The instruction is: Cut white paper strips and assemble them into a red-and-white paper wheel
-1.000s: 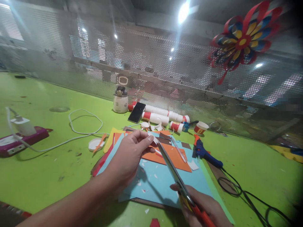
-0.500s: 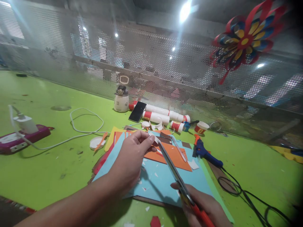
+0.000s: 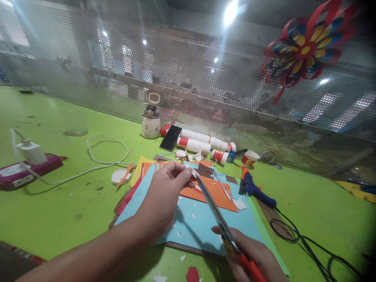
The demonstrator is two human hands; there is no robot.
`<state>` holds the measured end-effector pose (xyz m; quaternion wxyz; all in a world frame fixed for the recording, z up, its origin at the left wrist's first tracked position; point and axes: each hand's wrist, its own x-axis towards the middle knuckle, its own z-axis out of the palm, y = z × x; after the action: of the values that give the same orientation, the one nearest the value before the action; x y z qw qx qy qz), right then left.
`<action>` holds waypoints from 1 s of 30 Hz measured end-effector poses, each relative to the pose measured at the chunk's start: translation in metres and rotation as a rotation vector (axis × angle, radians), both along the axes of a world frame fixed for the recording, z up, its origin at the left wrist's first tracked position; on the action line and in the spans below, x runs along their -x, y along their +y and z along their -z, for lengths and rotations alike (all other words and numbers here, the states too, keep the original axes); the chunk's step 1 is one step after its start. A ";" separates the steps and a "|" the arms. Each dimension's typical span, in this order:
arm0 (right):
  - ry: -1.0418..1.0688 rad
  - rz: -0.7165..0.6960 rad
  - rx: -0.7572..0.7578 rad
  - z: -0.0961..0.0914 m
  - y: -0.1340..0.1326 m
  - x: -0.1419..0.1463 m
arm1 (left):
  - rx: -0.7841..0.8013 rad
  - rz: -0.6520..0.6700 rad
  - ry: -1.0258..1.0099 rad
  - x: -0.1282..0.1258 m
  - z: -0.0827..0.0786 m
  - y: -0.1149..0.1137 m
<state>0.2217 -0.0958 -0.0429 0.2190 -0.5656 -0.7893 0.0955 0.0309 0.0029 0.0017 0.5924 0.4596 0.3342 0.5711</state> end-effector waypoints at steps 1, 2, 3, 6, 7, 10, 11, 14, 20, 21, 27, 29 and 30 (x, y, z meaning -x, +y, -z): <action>0.001 -0.002 -0.001 0.000 0.000 0.000 | 0.000 -0.003 0.007 0.000 0.000 0.000; 0.004 -0.003 0.001 0.000 0.001 0.000 | 0.002 -0.005 0.014 0.000 0.000 0.000; 0.008 -0.002 0.004 0.000 0.001 0.001 | 0.003 -0.008 0.017 0.000 -0.001 -0.001; 0.021 0.010 0.022 -0.003 0.001 0.002 | 0.010 -0.001 0.013 0.000 -0.002 -0.002; 0.029 0.016 0.025 -0.004 0.001 0.002 | 0.015 0.001 0.009 0.000 -0.002 -0.002; 0.072 0.001 0.028 -0.006 0.000 0.003 | 0.032 0.002 -0.002 0.001 -0.002 -0.002; 0.086 -0.001 0.030 -0.006 0.000 0.003 | 0.039 0.003 -0.004 0.001 -0.002 -0.002; 0.111 0.010 0.038 -0.005 0.000 0.003 | 0.052 0.016 -0.015 0.001 -0.002 -0.002; 0.115 0.042 0.046 0.001 0.000 0.004 | 0.074 0.030 -0.067 -0.001 -0.005 -0.002; 0.117 0.039 0.040 0.001 0.000 0.004 | 0.081 0.034 -0.071 -0.001 -0.006 -0.002; 0.152 0.096 0.010 0.003 -0.001 0.007 | 0.109 0.059 -0.097 0.001 -0.005 0.000; 0.150 0.089 0.020 0.003 -0.002 0.006 | 0.121 0.070 -0.104 0.002 -0.005 0.000; 0.143 0.079 0.022 0.002 -0.002 0.006 | 0.124 0.076 -0.106 0.002 -0.005 0.000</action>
<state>0.2155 -0.0975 -0.0451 0.2722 -0.5904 -0.7476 0.1357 0.0286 0.0029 0.0064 0.6578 0.4034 0.3195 0.5500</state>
